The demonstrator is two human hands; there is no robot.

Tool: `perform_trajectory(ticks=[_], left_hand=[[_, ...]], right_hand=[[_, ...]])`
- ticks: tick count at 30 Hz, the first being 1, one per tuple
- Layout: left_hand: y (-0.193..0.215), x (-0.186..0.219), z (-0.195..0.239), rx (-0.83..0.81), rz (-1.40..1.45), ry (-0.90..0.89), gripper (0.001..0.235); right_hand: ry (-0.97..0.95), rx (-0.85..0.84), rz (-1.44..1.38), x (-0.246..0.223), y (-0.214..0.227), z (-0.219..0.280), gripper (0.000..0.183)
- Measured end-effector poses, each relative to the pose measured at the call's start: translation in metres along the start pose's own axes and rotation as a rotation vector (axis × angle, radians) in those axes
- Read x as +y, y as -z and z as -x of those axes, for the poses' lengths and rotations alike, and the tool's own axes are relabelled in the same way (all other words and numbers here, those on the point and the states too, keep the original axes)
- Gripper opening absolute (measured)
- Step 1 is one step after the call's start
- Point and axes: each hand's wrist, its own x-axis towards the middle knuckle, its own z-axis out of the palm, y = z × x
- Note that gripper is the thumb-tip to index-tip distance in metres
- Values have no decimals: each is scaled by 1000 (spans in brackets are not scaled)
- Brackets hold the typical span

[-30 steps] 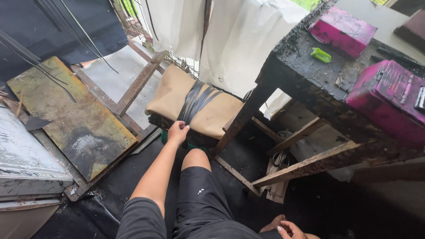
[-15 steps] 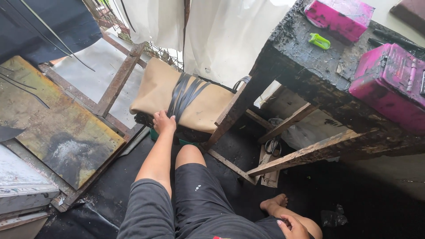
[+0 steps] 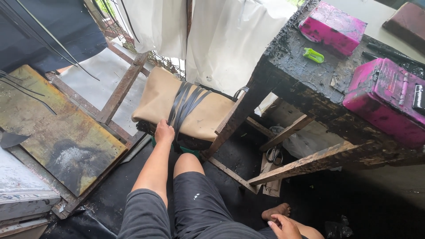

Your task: Trimming leather straps with scissors, applying edge finish with a machine, and hanging them to dry.

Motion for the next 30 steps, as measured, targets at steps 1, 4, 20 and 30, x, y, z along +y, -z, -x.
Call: perform_trajectory(ticks=[1, 4, 20, 30], left_hand=[[-4, -3, -3, 1, -1, 1, 31], [7, 7, 5, 22, 91, 28, 46], [47, 59, 115, -376, 1261, 221, 26], [58, 131, 241, -543, 1874, 403, 24]], right_hand=[[1, -2, 0, 0, 0, -1, 38], [-4, -6, 2, 5, -3, -4, 37], [288, -96, -222, -104, 39, 30, 35], [1035, 1, -215, -256, 48, 57, 67]])
